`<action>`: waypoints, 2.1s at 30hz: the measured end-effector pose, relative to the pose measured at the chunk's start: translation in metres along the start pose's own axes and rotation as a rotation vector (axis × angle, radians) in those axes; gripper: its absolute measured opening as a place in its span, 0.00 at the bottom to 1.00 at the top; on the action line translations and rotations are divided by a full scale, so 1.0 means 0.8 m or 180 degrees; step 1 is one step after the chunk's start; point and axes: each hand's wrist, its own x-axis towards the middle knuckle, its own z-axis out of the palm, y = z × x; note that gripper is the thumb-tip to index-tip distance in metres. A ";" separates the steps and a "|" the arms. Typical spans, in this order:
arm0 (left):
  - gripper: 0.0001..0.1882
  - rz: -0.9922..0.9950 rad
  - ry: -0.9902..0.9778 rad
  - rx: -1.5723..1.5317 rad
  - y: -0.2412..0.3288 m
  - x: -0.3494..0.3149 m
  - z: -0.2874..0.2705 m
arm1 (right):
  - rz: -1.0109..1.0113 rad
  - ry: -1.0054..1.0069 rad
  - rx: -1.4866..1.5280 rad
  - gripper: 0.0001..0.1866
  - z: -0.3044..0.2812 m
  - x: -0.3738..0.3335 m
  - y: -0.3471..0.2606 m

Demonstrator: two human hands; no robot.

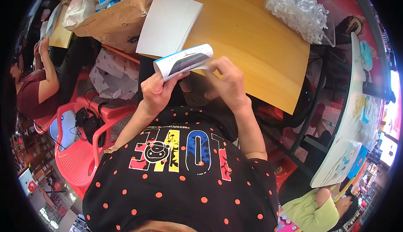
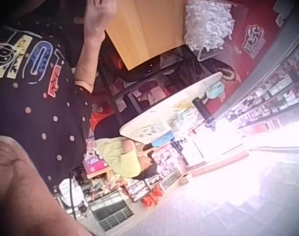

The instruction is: The recorder is applying small black UV PROOF UMBRELLA labels to white instruction sheets.

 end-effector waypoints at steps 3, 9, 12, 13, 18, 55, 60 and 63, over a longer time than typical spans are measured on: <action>0.11 0.0075 0.0049 0.0025 -0.003 0.001 -0.002 | 0.0776 0.0077 0.0722 0.07 -0.016 0.000 0.004; 0.11 0.0409 -0.0103 0.0200 0.000 0.006 -0.003 | 0.1255 -0.0362 0.1055 0.09 -0.029 0.008 0.016; 0.11 0.0478 -0.0215 0.0241 0.000 0.004 -0.003 | 0.1314 -0.0712 0.1135 0.10 -0.037 0.010 0.024; 0.12 0.0478 -0.0264 0.0247 -0.001 0.003 -0.003 | 0.1353 -0.0738 0.1162 0.10 -0.038 0.010 0.026; 0.12 0.0564 -0.0205 0.0332 0.002 0.006 0.001 | 0.1611 -0.0871 0.1292 0.09 -0.039 0.006 0.031; 0.13 0.0450 -0.0440 0.0091 -0.006 0.009 0.041 | -0.1331 0.0537 -0.0406 0.06 -0.038 -0.012 -0.026; 0.12 0.0432 -0.0728 -0.0363 -0.003 0.016 0.048 | -0.2504 0.0118 0.0206 0.06 -0.066 0.016 -0.089; 0.12 0.0640 -0.0678 -0.0381 0.003 0.021 0.053 | -0.2337 0.0930 0.0142 0.02 -0.100 0.060 -0.091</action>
